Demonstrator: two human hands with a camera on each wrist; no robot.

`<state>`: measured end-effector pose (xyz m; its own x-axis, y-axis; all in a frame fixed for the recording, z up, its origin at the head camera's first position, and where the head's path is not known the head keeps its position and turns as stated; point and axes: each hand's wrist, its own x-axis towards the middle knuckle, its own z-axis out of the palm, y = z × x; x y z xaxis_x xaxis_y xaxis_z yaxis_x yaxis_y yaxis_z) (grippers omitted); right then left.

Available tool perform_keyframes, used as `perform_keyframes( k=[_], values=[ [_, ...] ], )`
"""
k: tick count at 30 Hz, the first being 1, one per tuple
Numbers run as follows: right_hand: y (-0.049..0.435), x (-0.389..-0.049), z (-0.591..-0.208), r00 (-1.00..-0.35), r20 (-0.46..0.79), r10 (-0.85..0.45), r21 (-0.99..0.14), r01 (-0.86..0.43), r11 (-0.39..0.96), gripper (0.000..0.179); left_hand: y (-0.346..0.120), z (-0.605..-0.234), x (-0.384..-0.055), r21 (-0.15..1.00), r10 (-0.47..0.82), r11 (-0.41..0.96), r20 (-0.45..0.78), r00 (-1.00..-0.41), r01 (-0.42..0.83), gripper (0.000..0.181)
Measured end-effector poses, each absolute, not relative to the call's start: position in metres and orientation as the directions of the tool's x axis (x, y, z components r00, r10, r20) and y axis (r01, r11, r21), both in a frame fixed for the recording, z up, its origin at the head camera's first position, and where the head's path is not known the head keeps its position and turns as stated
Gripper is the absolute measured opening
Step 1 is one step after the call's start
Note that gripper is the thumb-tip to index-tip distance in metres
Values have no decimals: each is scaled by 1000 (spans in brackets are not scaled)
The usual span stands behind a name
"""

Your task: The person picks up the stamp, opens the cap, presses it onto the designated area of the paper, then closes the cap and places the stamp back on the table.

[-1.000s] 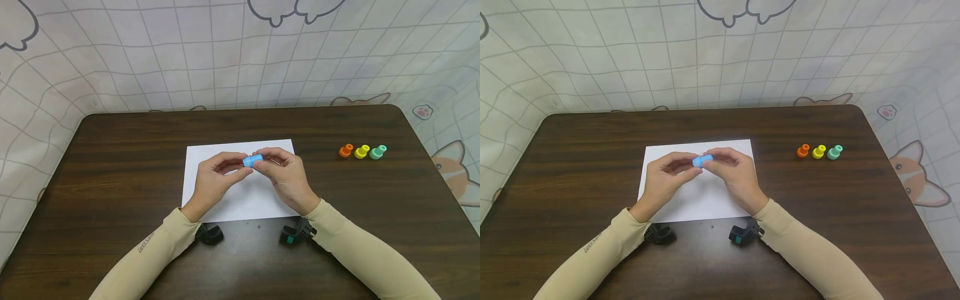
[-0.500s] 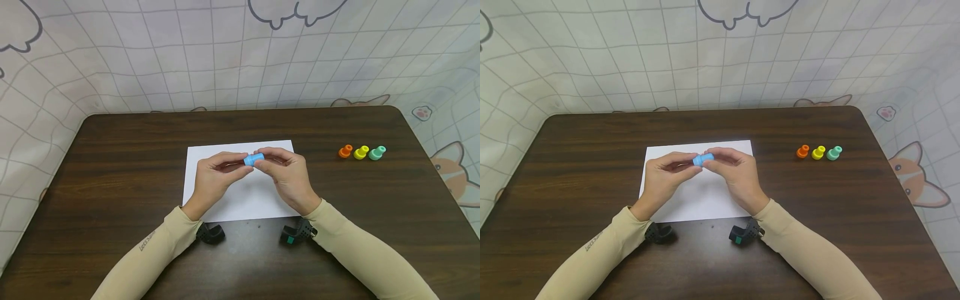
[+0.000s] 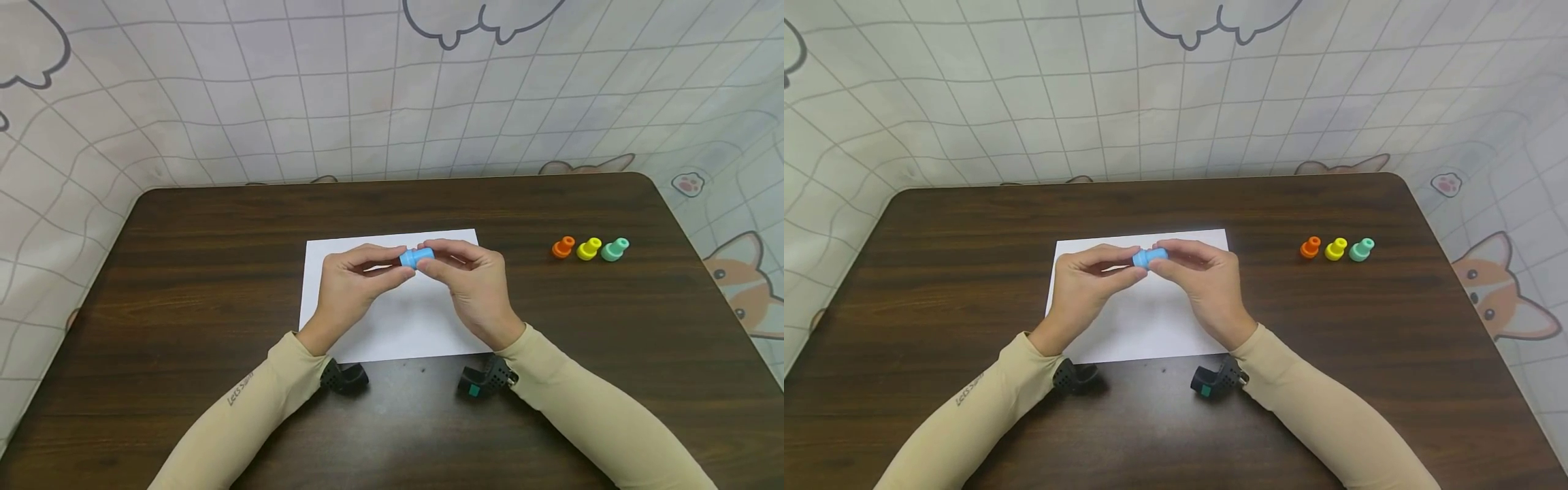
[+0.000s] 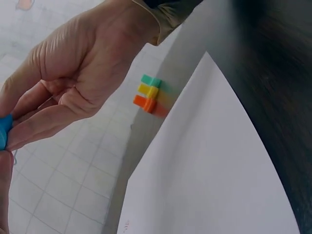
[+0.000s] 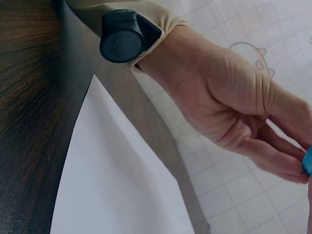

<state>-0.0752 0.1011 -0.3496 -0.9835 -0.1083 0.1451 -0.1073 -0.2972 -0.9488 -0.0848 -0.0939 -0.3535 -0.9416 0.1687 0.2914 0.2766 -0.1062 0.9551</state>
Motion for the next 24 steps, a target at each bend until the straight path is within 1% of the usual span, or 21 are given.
perform_keyframes(
  k=[6, 14, 21, 24],
  values=[
    [98, -75, -349, -982, 171, -81, -946, -141, -293, 30, -96, -351, -86, 968, 172, -142, 231, -958, 208, 32],
    [95, -71, -347, -976, 210, -53, -942, -188, -277, 30, -97, -351, -85, 974, 181, -142, 201, -963, 177, 32],
    [95, -70, -348, -968, 244, -54, -935, -220, -280, 29, -98, -349, -83, 979, 189, -159, 156, -970, 126, 33],
    [95, -70, -348, -964, 257, -65, -935, -231, -270, 29, -98, -350, -82, 977, 198, -190, 134, -971, 96, 33]
  ],
)
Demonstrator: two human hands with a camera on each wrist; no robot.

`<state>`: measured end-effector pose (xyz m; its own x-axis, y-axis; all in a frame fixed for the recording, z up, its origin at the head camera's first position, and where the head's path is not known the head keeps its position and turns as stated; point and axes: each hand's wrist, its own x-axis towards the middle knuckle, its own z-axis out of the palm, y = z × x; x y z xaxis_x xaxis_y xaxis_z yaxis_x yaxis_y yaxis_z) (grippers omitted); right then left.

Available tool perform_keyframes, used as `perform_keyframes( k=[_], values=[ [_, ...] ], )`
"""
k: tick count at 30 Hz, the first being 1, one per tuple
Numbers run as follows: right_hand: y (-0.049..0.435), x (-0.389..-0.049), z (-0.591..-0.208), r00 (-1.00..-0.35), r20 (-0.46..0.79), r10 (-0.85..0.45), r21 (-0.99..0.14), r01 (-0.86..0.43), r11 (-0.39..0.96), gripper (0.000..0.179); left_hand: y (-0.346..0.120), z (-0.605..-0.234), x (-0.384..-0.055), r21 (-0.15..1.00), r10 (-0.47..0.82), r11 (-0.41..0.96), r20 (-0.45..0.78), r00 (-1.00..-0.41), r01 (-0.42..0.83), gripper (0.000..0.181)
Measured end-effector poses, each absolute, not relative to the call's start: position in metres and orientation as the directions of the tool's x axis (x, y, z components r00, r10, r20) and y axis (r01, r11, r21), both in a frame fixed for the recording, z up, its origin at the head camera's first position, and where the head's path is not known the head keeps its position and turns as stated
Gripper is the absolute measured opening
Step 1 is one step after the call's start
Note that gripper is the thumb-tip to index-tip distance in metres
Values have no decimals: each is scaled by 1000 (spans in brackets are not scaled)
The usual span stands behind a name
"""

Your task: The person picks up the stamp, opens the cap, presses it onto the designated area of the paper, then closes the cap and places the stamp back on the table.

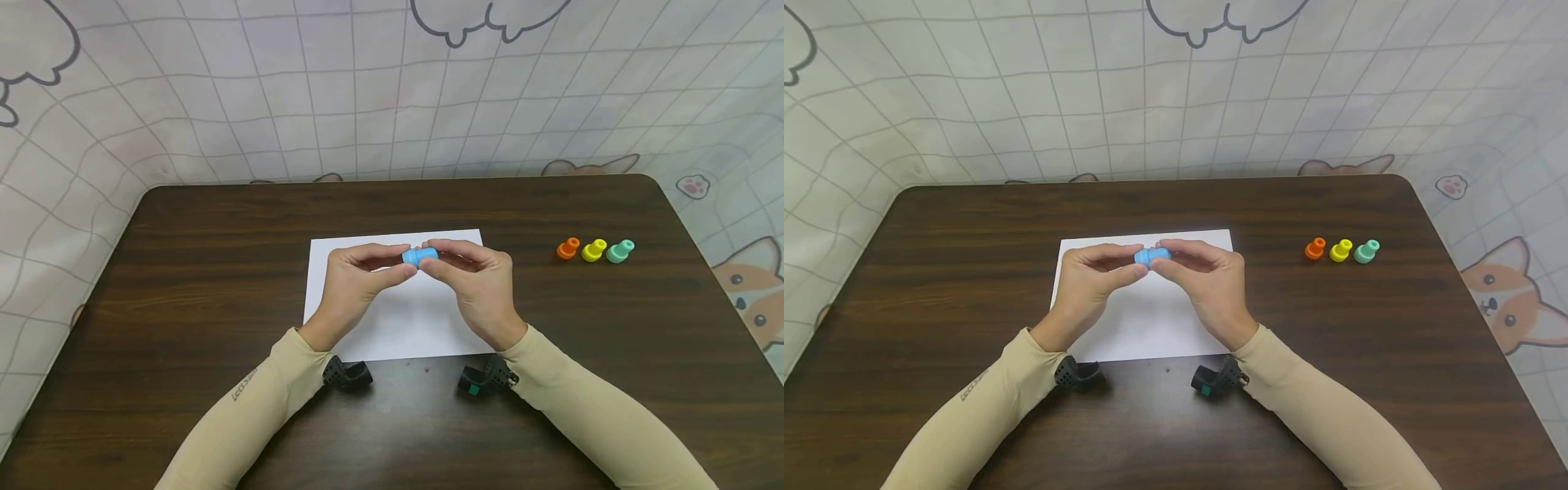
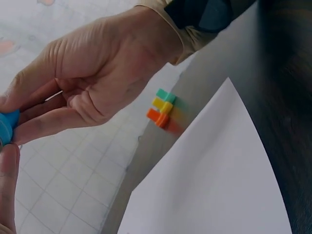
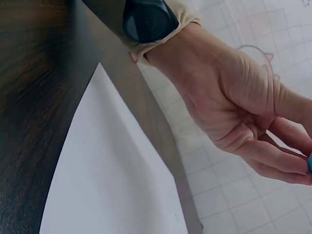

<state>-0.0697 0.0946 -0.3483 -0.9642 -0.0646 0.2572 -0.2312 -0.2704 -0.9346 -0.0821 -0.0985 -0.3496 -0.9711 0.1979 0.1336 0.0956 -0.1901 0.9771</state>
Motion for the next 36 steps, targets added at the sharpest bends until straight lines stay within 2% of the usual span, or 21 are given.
perform_keyframes(
  k=[6, 9, 16, 19, 27, 36],
  values=[
    [95, -71, -354, -960, 270, -74, -935, -243, -257, 33, -97, -354, -83, 971, 204, -240, 70, -977, 20, 34],
    [94, -71, -356, -964, 260, -55, -930, -234, -284, 38, -95, -354, -82, 973, 187, -229, 85, -979, 41, 34],
    [87, -68, -356, -976, 210, -59, -877, -162, -453, 37, -91, -355, -80, 964, 160, -236, 163, -974, 123, 33],
    [86, -67, -355, -980, 184, -70, -871, -129, -474, 33, -90, -357, -80, 964, 150, -224, 181, -972, 145, 32],
    [87, -66, -350, -989, 138, -61, -929, -108, -353, 27, -88, -360, -80, 966, 113, -208, 183, -977, 157, 33],
    [93, -67, -347, -970, 229, -83, -949, -204, -239, 33, -84, -361, -78, 951, 103, -297, 123, -987, 88, 30]
  ],
)
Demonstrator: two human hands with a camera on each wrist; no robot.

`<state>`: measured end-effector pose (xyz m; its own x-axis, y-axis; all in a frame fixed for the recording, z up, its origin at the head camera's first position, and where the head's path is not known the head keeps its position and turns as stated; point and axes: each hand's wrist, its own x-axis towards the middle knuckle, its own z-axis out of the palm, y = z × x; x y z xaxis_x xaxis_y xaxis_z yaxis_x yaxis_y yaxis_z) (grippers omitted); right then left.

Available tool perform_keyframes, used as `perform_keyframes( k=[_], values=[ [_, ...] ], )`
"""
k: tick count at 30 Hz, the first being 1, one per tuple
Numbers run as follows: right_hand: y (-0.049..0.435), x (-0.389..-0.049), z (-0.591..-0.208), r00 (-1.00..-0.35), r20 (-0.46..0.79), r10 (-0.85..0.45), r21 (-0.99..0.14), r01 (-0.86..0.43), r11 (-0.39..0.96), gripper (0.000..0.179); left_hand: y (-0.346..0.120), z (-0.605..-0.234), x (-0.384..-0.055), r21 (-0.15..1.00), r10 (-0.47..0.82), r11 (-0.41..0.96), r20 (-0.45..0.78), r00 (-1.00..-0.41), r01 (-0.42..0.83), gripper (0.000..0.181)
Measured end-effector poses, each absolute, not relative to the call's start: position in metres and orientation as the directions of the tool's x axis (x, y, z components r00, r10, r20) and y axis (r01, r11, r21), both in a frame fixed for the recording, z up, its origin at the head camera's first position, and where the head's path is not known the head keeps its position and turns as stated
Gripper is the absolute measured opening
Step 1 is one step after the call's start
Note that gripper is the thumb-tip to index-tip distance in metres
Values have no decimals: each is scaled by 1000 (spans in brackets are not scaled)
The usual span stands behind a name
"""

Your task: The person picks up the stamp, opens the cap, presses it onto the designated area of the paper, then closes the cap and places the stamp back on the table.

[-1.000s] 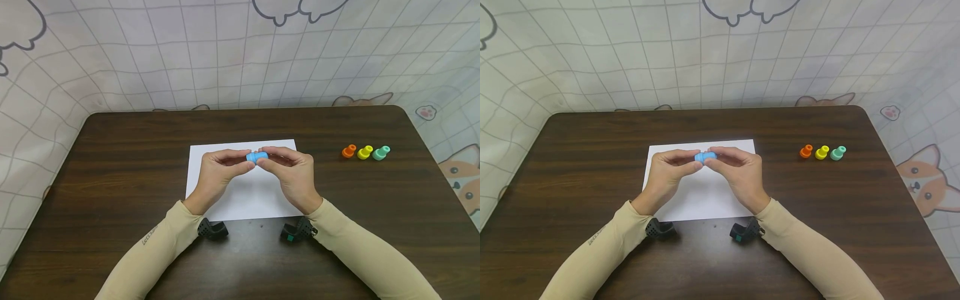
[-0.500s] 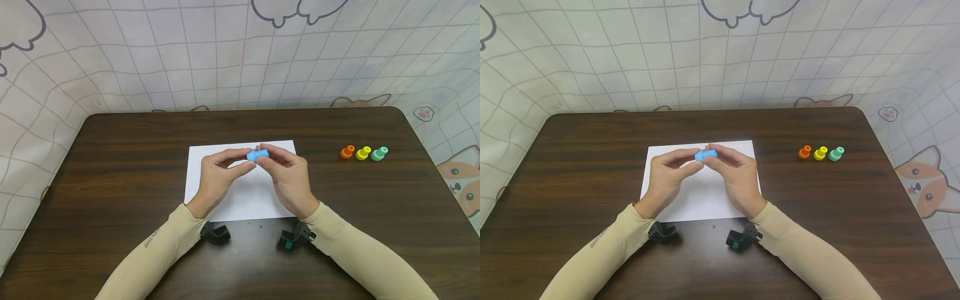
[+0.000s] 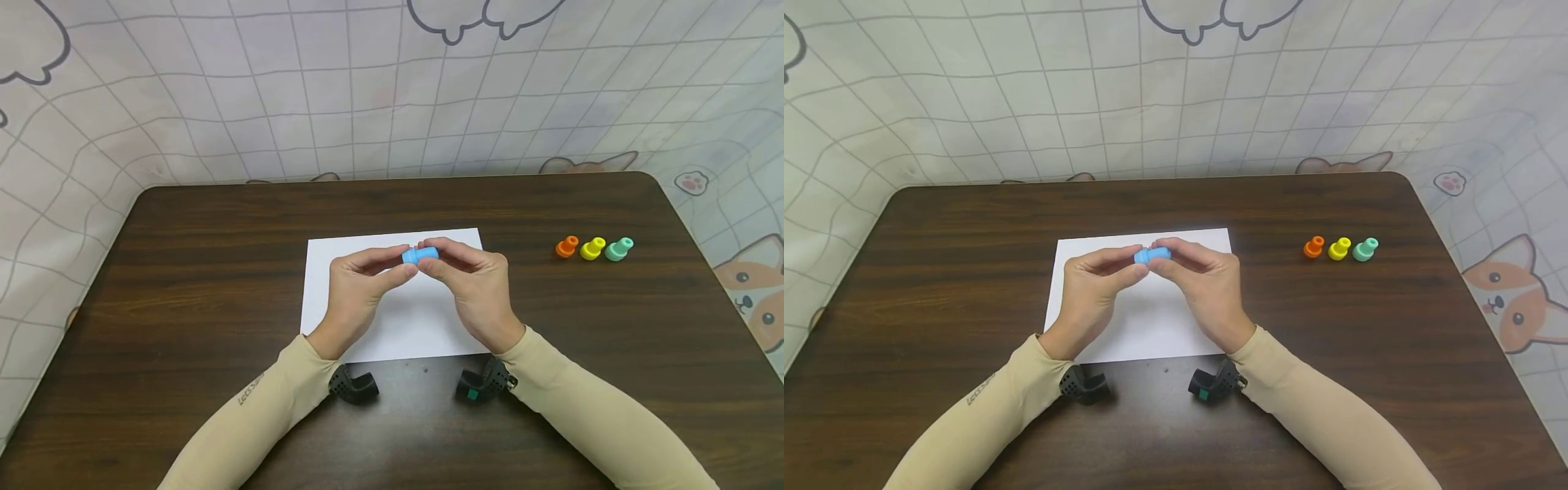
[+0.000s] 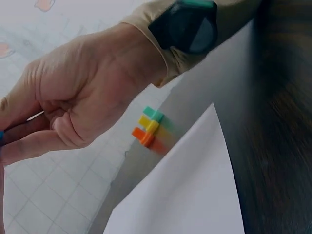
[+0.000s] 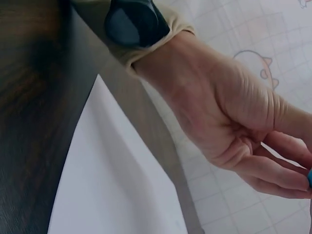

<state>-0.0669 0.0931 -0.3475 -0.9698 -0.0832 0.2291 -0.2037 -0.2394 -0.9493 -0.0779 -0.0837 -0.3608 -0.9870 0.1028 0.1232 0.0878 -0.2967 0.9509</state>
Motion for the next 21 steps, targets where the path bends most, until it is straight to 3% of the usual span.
perform_keyframes(
  k=[21],
  values=[
    [105, -71, -349, -907, 396, -143, -917, -399, -10, 28, -84, -358, -75, 938, 154, -338, -25, -988, -76, 26]
  ],
)
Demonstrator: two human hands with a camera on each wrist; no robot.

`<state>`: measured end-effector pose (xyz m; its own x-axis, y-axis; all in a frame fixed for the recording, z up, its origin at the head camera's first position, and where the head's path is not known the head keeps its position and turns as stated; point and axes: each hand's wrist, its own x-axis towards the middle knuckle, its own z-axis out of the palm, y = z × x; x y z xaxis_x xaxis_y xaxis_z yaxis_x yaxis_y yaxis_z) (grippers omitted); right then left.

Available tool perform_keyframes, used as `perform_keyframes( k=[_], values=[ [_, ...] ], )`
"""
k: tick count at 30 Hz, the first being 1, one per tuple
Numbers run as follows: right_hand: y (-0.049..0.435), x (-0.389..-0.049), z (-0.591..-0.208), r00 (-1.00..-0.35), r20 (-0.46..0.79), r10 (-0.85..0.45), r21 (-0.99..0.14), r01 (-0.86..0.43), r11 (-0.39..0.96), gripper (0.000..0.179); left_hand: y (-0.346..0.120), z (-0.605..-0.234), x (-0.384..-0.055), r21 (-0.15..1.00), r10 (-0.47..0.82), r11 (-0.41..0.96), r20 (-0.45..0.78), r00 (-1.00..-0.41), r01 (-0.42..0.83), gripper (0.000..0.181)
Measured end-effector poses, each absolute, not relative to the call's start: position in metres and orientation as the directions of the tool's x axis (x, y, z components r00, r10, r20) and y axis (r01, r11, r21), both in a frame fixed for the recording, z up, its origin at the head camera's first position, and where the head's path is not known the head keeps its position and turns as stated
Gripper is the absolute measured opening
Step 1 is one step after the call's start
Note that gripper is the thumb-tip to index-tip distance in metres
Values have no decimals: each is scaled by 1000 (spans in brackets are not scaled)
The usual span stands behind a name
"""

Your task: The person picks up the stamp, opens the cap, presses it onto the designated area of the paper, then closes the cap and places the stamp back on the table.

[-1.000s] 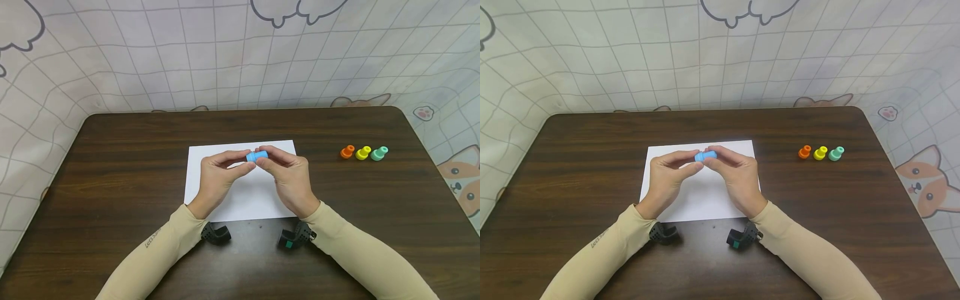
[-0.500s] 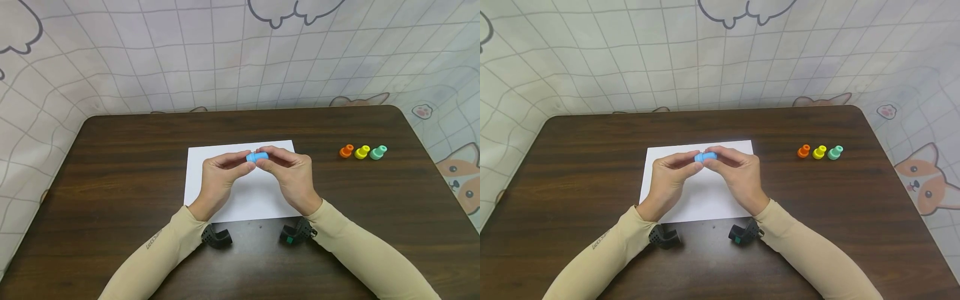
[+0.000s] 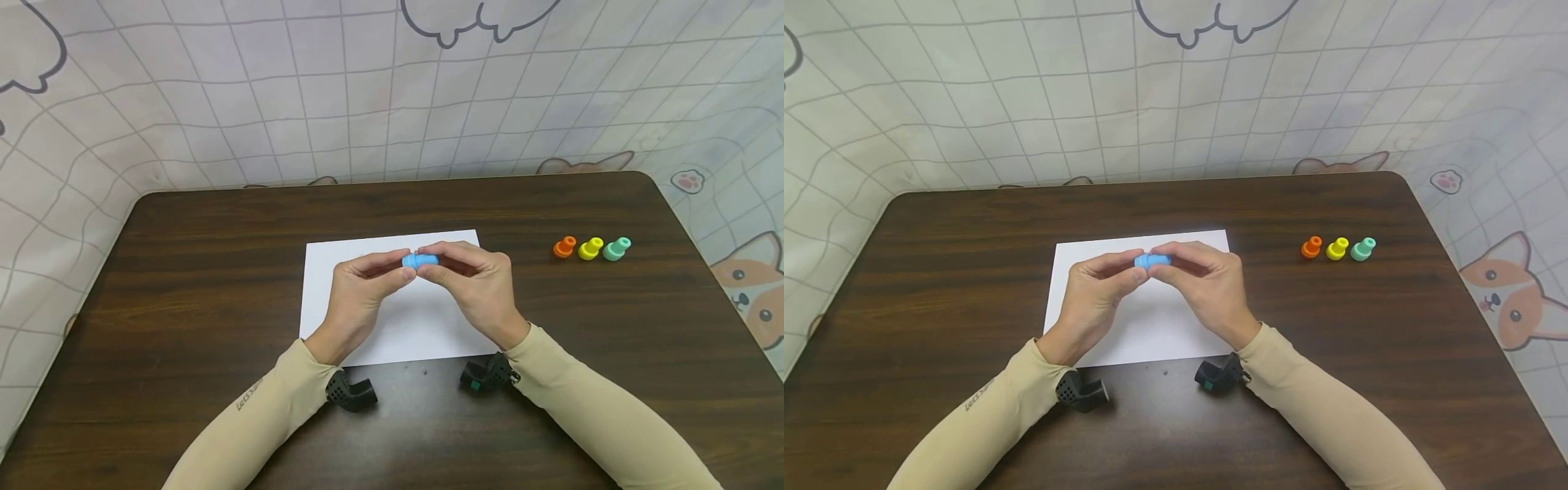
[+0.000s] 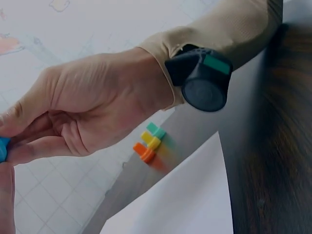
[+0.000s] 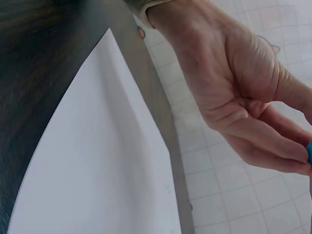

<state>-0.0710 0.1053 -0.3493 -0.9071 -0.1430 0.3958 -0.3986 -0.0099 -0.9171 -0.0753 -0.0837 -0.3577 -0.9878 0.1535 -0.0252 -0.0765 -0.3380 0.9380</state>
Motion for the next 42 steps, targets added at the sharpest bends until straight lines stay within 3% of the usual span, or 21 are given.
perform_keyframes(
  k=[11, 18, 26, 42],
  values=[
    [106, -73, -349, -864, 472, -174, -877, -481, 6, 27, -85, -353, -75, 896, 202, -415, -76, -976, -155, 24],
    [108, -74, -345, -826, 529, -197, -847, -527, -65, 27, -86, -348, -76, 871, 247, -439, -119, -962, -221, 26],
    [109, -76, -346, -768, 601, -222, -796, -600, -81, 28, -89, -346, -76, 856, 282, -439, -157, -946, -273, 22],
    [112, -78, -348, -718, 646, -258, -755, -650, -82, 28, -91, -346, -74, 833, 295, -429, -235, -926, -349, 18]
  ],
)
